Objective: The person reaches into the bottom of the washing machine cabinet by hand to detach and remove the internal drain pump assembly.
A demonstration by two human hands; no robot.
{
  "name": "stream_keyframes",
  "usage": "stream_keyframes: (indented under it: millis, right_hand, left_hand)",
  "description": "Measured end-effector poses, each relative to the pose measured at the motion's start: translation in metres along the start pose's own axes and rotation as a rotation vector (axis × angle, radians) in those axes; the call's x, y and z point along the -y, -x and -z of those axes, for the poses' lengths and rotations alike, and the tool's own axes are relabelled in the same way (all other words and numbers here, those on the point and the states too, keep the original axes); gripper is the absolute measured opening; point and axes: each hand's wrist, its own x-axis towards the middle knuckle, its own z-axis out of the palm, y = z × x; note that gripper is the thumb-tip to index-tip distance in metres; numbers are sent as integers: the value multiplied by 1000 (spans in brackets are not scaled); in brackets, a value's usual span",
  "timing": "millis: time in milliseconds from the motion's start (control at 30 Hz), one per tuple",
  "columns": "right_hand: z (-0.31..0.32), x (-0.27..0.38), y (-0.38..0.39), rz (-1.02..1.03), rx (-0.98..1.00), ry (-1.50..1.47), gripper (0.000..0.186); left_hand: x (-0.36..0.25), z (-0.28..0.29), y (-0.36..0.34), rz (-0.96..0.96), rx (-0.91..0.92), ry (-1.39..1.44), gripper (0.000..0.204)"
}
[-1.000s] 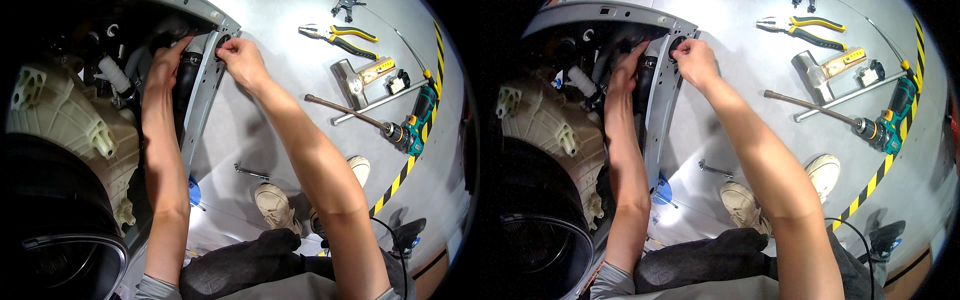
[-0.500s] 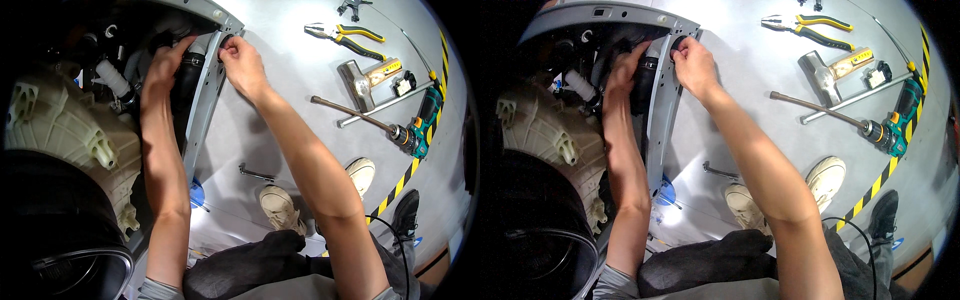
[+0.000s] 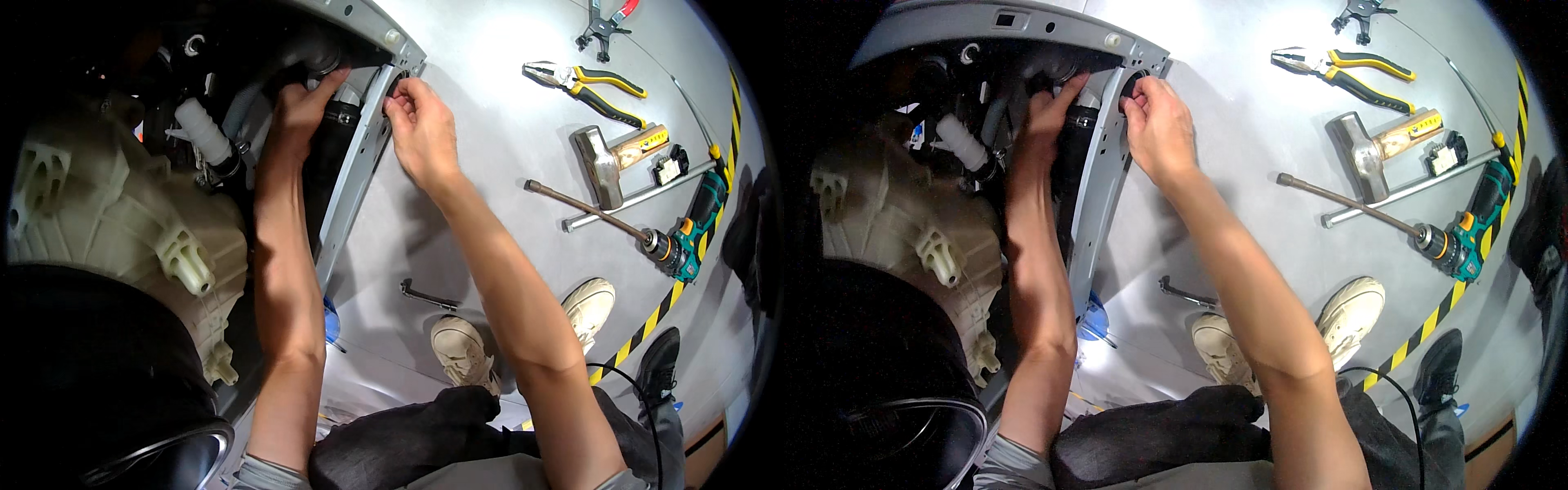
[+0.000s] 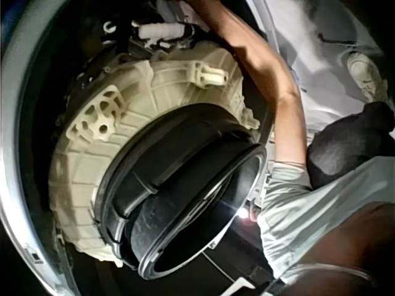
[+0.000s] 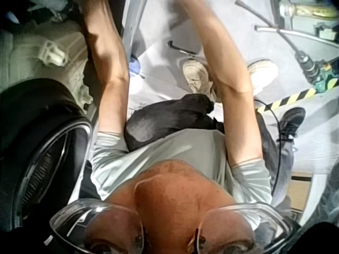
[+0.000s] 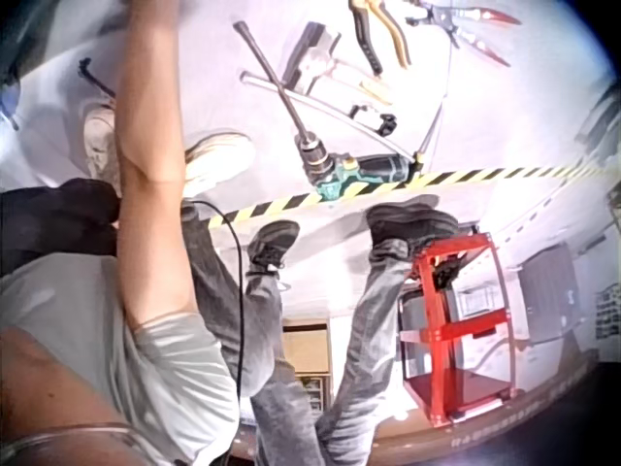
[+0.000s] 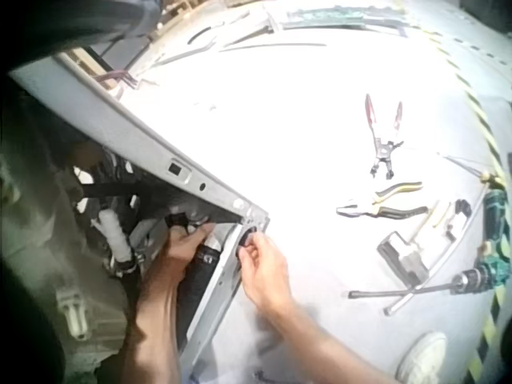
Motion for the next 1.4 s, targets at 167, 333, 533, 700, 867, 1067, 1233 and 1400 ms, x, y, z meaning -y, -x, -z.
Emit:
stream_keyframes:
  millis: [167, 333, 533, 700, 867, 1067, 1233, 1400]
  right_hand:
    - [1, 4, -1, -37, 14, -5, 14]
    - [4, 8, -6, -31, 28, 71, 13]
    - [7, 5, -2, 37, -5, 90, 16]
    - [5, 2, 0, 66, 20, 72, 16]
    - [4, 4, 1, 50, 29, 5, 15]
    - [7, 3, 0, 68, 35, 5, 14]
    - [9, 10, 0, 59, 41, 45, 14]
    - [9, 6, 1, 38, 14, 33, 13]
  left_hand:
    - [5, -3, -3, 66, -86, -82, 33]
    - [36, 9, -8, -240, -95, -426, 38]
    - [0, -1, 1, 195, -15, -31, 56]
    - [23, 3, -2, -91, -27, -53, 66]
    - [30, 5, -2, -146, -15, 58, 61]
    - [24, 4, -1, 25, 77, 182, 54]
    - [23, -1, -1, 5, -53, 124, 51]
    - [0, -7, 2, 29, 19, 140, 41]
